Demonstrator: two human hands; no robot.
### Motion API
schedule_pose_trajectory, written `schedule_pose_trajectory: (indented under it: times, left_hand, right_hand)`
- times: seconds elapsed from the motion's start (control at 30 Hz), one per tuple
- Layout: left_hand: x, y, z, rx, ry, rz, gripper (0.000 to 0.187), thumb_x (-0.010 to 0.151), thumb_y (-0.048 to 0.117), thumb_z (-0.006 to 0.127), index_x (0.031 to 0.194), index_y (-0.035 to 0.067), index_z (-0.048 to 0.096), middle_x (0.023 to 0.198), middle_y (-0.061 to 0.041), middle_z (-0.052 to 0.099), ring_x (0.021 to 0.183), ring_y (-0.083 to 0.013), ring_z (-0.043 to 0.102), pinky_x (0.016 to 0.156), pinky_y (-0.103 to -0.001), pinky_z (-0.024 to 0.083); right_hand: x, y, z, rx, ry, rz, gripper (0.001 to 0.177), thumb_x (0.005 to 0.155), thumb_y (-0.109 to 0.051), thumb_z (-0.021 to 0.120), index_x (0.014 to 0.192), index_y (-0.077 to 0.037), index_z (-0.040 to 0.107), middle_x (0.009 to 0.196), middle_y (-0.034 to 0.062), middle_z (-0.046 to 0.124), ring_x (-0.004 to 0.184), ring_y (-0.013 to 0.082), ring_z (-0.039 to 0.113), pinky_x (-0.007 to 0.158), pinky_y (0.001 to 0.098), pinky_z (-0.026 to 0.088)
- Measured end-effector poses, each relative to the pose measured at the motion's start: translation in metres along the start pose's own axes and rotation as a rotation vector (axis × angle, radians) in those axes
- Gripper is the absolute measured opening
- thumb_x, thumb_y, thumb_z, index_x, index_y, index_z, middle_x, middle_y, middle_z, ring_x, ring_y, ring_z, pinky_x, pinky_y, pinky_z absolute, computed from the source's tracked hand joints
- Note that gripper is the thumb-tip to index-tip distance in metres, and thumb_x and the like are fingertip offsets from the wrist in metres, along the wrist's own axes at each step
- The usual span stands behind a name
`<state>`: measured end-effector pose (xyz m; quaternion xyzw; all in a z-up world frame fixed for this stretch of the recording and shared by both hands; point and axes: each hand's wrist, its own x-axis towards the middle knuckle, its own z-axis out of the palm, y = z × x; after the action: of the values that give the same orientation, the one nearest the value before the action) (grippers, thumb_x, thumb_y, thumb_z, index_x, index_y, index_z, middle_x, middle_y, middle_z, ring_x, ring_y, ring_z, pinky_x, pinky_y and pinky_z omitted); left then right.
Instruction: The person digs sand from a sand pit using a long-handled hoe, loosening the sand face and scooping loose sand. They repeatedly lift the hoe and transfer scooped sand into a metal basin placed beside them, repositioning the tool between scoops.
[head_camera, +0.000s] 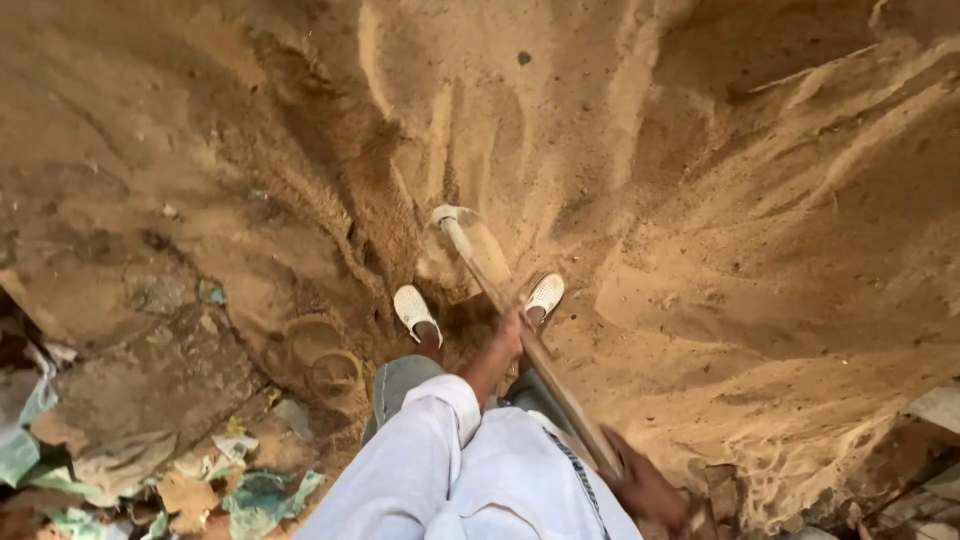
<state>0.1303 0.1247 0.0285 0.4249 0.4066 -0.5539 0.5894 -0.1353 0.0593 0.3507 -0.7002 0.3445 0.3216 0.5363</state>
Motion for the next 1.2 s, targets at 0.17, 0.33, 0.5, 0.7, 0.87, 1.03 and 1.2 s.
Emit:
schedule_pose_trajectory:
  times: [0.17,0.33,0.5,0.7,0.87,1.03,1.2]
  left_hand:
    - [0.007,0.03,0.014,0.165,0.226,0.07,0.036,0.092,0.033,0.077,0.071,0.012,0.056,0.058,-0.003,0.052,0.046,-0.0194,0.05,0.043,-0.036,0.046]
    - [-0.069,0.177,0.097,0.205,0.219,0.341,0.017,0.09,0.014,0.068,0.076,0.012,0.059,0.058,-0.002,0.052,0.048,-0.0174,0.051,0.041,-0.035,0.043]
    - [-0.155,0.3,0.201,0.344,-0.171,0.608,0.027,0.099,0.024,0.067,0.079,0.011,0.056,0.065,0.0,0.053,0.054,-0.0118,0.05,0.05,-0.028,0.048]
    - [-0.228,0.275,0.239,0.541,-0.081,0.821,0.033,0.093,0.029,0.072,0.111,0.01,0.052,0.067,-0.001,0.057,0.051,-0.0104,0.054,0.043,-0.024,0.054]
    - [-0.033,0.16,0.095,1.002,0.251,0.815,0.055,0.096,0.03,0.067,0.129,-0.009,0.045,0.094,-0.021,0.06,0.077,-0.0313,0.06,0.061,-0.04,0.053]
    - [0.033,0.062,-0.036,1.266,0.357,0.487,0.069,0.083,0.035,0.074,0.135,-0.005,0.052,0.12,-0.028,0.07,0.11,-0.0381,0.071,0.088,-0.045,0.058]
    - [0.008,0.01,-0.082,1.419,0.141,0.416,0.052,0.08,0.039,0.077,0.112,-0.001,0.071,0.105,-0.025,0.071,0.096,-0.0354,0.071,0.079,-0.045,0.056]
  right_hand:
    - [0.015,-0.029,0.012,0.256,0.061,-0.035,0.078,0.093,-0.027,0.066,0.16,-0.013,0.028,0.138,0.0203,0.066,0.122,0.0318,0.066,0.103,0.0397,0.05]
    - [0.111,-0.06,-0.001,0.07,0.206,-0.112,0.084,0.09,-0.036,0.073,0.157,-0.012,0.029,0.122,0.0269,0.069,0.107,0.0337,0.072,0.098,0.0409,0.055]
    - [0.191,-0.134,-0.045,0.093,0.399,-0.385,0.082,0.093,-0.032,0.07,0.159,-0.007,0.029,0.107,0.0257,0.07,0.088,0.0328,0.072,0.081,0.0458,0.058]
    - [0.267,-0.242,-0.102,0.266,0.306,-0.284,0.035,0.1,-0.026,0.066,0.118,0.001,0.052,0.083,0.0115,0.064,0.061,0.0187,0.061,0.052,0.034,0.055]
    - [0.352,-0.166,-0.047,0.226,0.262,-0.255,0.023,0.097,-0.018,0.059,0.11,-0.001,0.051,0.079,0.012,0.066,0.061,0.0193,0.062,0.053,0.0329,0.053]
    - [0.375,-0.022,0.092,0.203,0.069,-0.095,0.027,0.085,-0.007,0.058,0.109,0.004,0.061,0.081,0.017,0.071,0.068,0.0266,0.07,0.06,0.0383,0.058]
    - [0.287,-0.048,0.117,0.478,0.098,-0.212,0.017,0.091,-0.011,0.053,0.101,-0.001,0.062,0.07,0.008,0.065,0.055,0.0177,0.062,0.047,0.0346,0.049]
